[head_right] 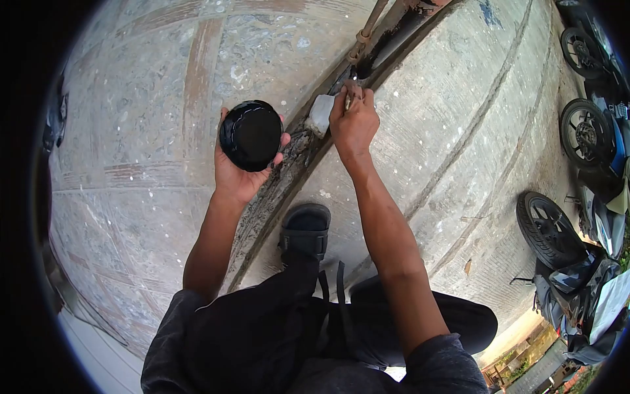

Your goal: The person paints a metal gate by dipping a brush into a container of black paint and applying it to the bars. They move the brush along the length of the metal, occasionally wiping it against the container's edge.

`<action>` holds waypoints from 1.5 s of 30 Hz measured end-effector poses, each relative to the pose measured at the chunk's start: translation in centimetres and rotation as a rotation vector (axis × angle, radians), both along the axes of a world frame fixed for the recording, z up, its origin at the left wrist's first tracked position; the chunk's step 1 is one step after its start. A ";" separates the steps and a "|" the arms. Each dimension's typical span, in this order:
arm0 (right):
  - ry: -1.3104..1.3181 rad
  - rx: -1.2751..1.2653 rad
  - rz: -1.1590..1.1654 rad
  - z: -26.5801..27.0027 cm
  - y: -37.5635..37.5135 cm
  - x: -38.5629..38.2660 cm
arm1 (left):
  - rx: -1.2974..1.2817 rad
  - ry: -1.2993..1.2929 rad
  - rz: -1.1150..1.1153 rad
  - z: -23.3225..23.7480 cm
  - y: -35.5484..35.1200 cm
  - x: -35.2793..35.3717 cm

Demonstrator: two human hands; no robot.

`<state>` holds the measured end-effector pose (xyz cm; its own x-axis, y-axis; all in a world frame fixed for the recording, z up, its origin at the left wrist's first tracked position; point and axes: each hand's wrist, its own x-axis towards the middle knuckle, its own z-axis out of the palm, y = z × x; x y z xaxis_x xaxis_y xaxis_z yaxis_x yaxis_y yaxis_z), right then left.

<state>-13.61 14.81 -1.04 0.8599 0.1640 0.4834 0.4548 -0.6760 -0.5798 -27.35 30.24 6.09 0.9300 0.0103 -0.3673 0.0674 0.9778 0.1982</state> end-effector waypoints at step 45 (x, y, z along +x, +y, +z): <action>-0.295 -0.148 0.352 22.4 -6.6 1.1 | -0.093 -0.084 0.004 0.6 -2.2 0.4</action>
<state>-12.48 8.26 21.36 0.5696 0.5057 0.6479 0.8013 -0.5170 -0.3010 -26.96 28.05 6.68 0.9577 -0.0163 -0.2872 0.0504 0.9925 0.1116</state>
